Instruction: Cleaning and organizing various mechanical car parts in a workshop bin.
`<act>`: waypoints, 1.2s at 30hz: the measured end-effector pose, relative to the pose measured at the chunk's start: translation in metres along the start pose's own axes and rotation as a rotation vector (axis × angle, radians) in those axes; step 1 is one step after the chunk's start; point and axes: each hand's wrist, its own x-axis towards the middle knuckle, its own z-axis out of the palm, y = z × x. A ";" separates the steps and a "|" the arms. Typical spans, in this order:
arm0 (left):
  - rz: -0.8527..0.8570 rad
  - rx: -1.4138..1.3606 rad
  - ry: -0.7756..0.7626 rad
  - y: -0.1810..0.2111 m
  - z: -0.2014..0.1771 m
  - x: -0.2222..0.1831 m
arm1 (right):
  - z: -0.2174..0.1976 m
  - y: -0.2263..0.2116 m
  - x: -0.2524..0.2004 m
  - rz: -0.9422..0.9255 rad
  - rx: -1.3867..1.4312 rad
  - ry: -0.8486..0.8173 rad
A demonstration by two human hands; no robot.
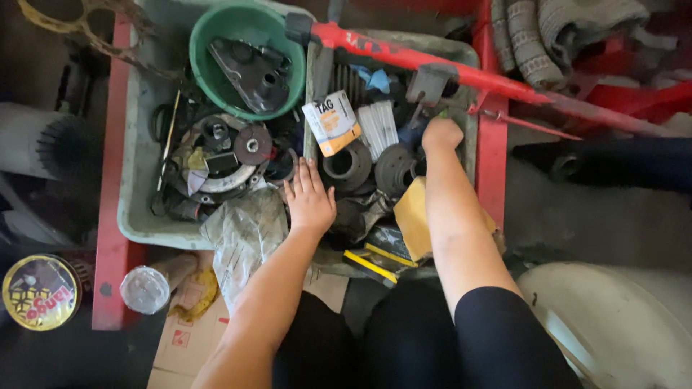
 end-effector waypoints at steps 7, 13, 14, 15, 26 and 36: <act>-0.001 0.020 -0.030 0.001 0.006 0.001 | -0.069 0.009 -0.034 -0.162 0.064 -0.036; -0.002 -0.005 -0.007 0.000 0.003 0.001 | -0.064 0.033 -0.034 -0.288 0.675 -0.154; -0.003 -0.017 -0.014 0.001 0.003 0.001 | -0.053 0.039 -0.032 -0.230 1.015 -0.269; -0.003 -0.019 -0.017 0.001 0.003 0.000 | -0.048 0.042 -0.030 -0.227 1.013 -0.270; 0.006 0.012 0.027 0.002 0.000 0.001 | -0.019 0.012 0.004 -0.255 0.822 0.163; 0.006 -0.007 0.021 0.004 -0.001 0.000 | -0.020 -0.013 -0.002 -0.626 0.480 0.629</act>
